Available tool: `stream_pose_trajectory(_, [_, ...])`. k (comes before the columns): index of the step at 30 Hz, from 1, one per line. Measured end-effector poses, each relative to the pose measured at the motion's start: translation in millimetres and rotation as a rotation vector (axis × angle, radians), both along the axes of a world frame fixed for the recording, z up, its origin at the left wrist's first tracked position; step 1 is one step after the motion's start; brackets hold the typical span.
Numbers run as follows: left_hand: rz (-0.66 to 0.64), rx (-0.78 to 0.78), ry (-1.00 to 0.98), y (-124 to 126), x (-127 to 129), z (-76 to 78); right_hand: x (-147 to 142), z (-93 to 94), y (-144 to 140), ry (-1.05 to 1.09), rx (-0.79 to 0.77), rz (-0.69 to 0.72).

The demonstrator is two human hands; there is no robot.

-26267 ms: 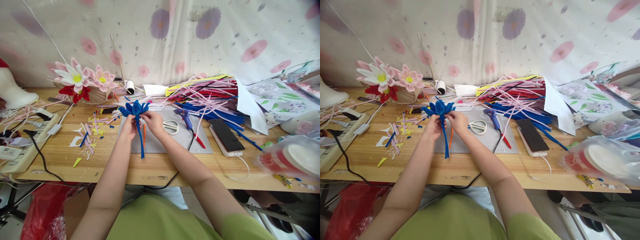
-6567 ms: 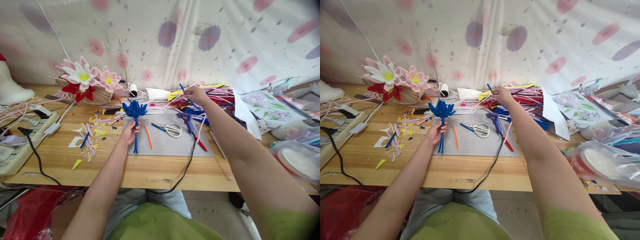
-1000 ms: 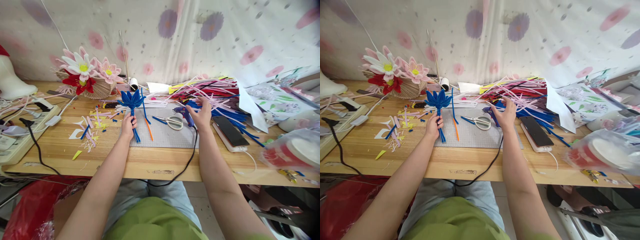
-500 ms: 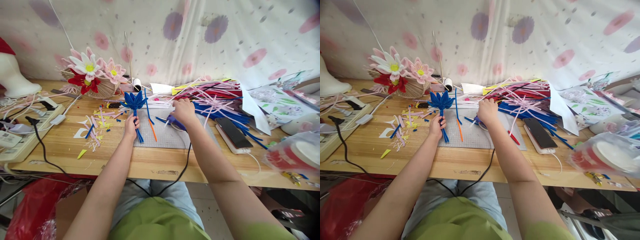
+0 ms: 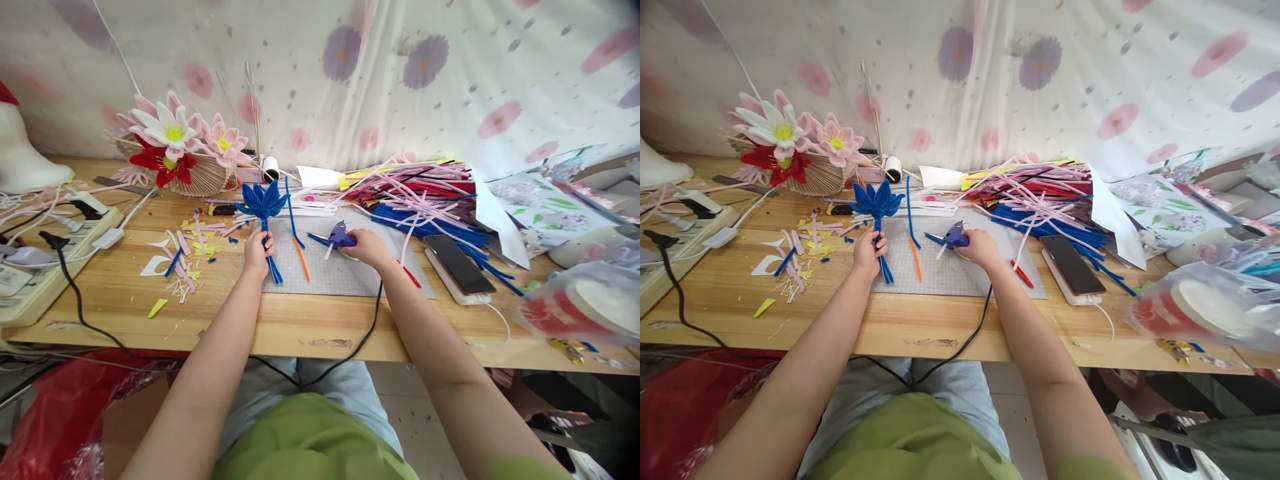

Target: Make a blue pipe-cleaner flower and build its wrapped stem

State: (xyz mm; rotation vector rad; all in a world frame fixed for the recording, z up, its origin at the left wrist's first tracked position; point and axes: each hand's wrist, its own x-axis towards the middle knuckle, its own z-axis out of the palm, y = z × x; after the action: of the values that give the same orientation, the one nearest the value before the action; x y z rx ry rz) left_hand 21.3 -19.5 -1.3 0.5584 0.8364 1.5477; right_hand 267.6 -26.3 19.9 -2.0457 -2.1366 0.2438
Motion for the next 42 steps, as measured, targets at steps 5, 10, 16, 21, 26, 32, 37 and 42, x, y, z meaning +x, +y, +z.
stream_pose_trajectory(5, [-0.003, 0.004, 0.005, 0.2, 0.9, 0.9, 41.1, 9.4, 4.7, 0.387, 0.100, -0.062])
stream_pose_trajectory(10, [0.001, 0.000, 0.009, 0.1, 1.7, 1.6, 66.9, -12.3, 23.7, 0.778, 0.129, -0.225])
stream_pose_trajectory(16, [-0.004, -0.017, -0.011, -1.2, 1.4, 2.2, 68.6, -31.8, 34.1, 0.528, 0.055, -0.336])
stream_pose_trajectory(21, [-0.003, -0.028, -0.021, -0.1, 1.2, 1.6, 74.8, -20.9, 16.8, 0.143, 0.111, -0.217])
stream_pose_trajectory(26, [-0.022, -0.035, -0.082, 1.0, 1.2, 0.7, 68.3, 12.5, -15.3, -0.125, 0.074, -0.333])
stream_pose_trajectory(32, [-0.041, -0.025, -0.087, 0.2, 2.4, -0.5, -13.2, 31.7, 5.9, 0.102, -0.078, 0.027])
stream_pose_trajectory(37, [-0.049, -0.012, -0.092, -0.1, 0.1, -2.0, -100.1, 3.3, 54.5, 0.231, -0.031, 0.028])
stream_pose_trajectory(42, [-0.049, -0.028, -0.082, -0.6, -0.7, -2.1, -128.5, -11.4, 79.3, 0.226, -0.085, -0.029])
